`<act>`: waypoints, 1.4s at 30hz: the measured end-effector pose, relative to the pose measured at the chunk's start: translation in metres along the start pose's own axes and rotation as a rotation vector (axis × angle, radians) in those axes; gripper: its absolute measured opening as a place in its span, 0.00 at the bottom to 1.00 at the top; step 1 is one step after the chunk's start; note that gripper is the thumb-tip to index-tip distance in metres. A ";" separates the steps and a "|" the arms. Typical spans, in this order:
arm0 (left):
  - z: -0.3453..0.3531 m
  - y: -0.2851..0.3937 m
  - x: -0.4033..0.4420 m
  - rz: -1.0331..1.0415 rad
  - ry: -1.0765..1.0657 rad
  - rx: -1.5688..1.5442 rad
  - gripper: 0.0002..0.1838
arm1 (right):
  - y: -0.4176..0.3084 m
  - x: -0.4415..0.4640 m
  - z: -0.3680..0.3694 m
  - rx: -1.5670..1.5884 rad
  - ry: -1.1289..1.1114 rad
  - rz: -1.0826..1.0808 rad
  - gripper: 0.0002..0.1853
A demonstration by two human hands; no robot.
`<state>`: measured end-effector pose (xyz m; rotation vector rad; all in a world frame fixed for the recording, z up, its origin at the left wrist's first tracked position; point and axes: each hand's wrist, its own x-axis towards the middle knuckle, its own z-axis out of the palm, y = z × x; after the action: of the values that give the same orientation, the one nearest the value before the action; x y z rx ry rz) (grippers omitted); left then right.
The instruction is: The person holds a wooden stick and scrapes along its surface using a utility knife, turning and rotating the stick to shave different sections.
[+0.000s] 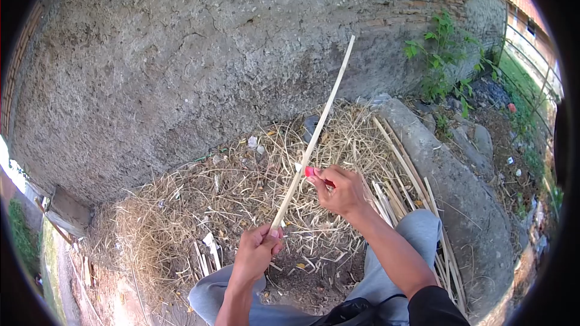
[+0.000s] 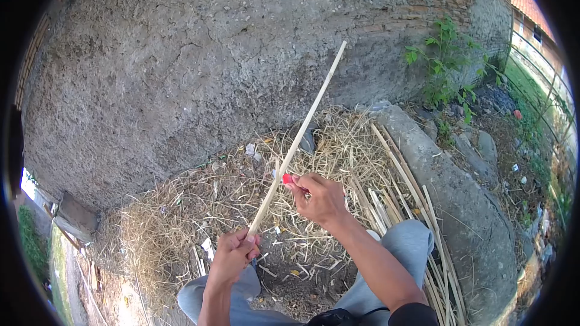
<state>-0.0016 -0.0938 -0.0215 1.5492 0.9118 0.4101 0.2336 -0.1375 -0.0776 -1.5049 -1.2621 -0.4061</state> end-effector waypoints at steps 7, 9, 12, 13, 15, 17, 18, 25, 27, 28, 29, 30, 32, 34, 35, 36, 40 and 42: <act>-0.015 -0.007 -0.037 -0.067 0.006 0.031 0.10 | 0.022 0.013 -0.018 -0.026 -0.006 0.148 0.11; -0.021 -0.005 -0.062 -0.099 -0.009 0.028 0.09 | 0.029 0.016 -0.026 -0.027 -0.018 0.133 0.11; -0.038 -0.024 -0.105 -0.129 0.017 0.059 0.10 | 0.055 0.036 -0.051 -0.060 0.037 0.410 0.10; -0.043 -0.027 -0.117 -0.129 0.056 0.077 0.12 | 0.049 0.032 -0.051 -0.053 0.040 0.420 0.10; -0.053 -0.032 -0.126 -0.156 0.067 0.031 0.14 | 0.036 0.032 -0.052 -0.013 0.015 0.341 0.12; -0.058 -0.040 -0.132 -0.184 0.080 -0.020 0.16 | 0.030 0.026 -0.047 0.062 0.029 0.368 0.13; -0.061 -0.045 -0.131 -0.131 0.051 0.022 0.16 | 0.029 0.020 -0.045 0.130 0.059 0.415 0.15; -0.041 -0.051 -0.130 -0.055 0.095 0.166 0.10 | 0.012 0.003 -0.053 1.152 0.092 1.048 0.11; -0.029 -0.058 -0.124 0.014 0.179 0.293 0.10 | 0.004 -0.001 -0.045 1.205 0.014 1.186 0.12; -0.022 -0.060 -0.122 0.089 0.252 0.428 0.11 | 0.001 -0.006 -0.039 1.261 -0.005 1.215 0.13; -0.014 -0.060 -0.119 0.087 0.261 0.425 0.11 | -0.005 -0.010 -0.033 1.283 -0.025 1.222 0.14; -0.005 -0.059 -0.116 0.139 0.325 0.434 0.12 | -0.012 -0.011 -0.030 1.305 -0.041 1.231 0.14; 0.003 -0.052 -0.113 0.191 0.386 0.450 0.12 | -0.018 -0.012 -0.029 1.396 -0.088 1.210 0.14; 0.009 -0.041 -0.111 0.126 0.248 0.564 0.10 | -0.020 -0.010 -0.030 1.487 -0.124 1.184 0.15; 0.009 -0.046 -0.109 0.127 0.245 0.568 0.10 | -0.021 -0.008 -0.032 1.480 -0.138 1.138 0.15; 0.010 -0.049 -0.105 0.173 0.224 0.733 0.12 | -0.021 -0.007 -0.032 1.472 -0.152 1.092 0.16; 0.015 -0.029 -0.094 0.017 0.040 1.238 0.17 | -0.020 -0.005 -0.032 1.496 -0.115 1.077 0.16; 0.016 -0.016 -0.087 0.110 0.066 1.149 0.18 | -0.023 -0.004 -0.032 1.495 -0.054 1.098 0.14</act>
<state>-0.0496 -0.1701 -0.0194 2.6394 1.1980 -0.0395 0.2236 -0.1699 -0.0574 -0.6173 -0.3025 1.0927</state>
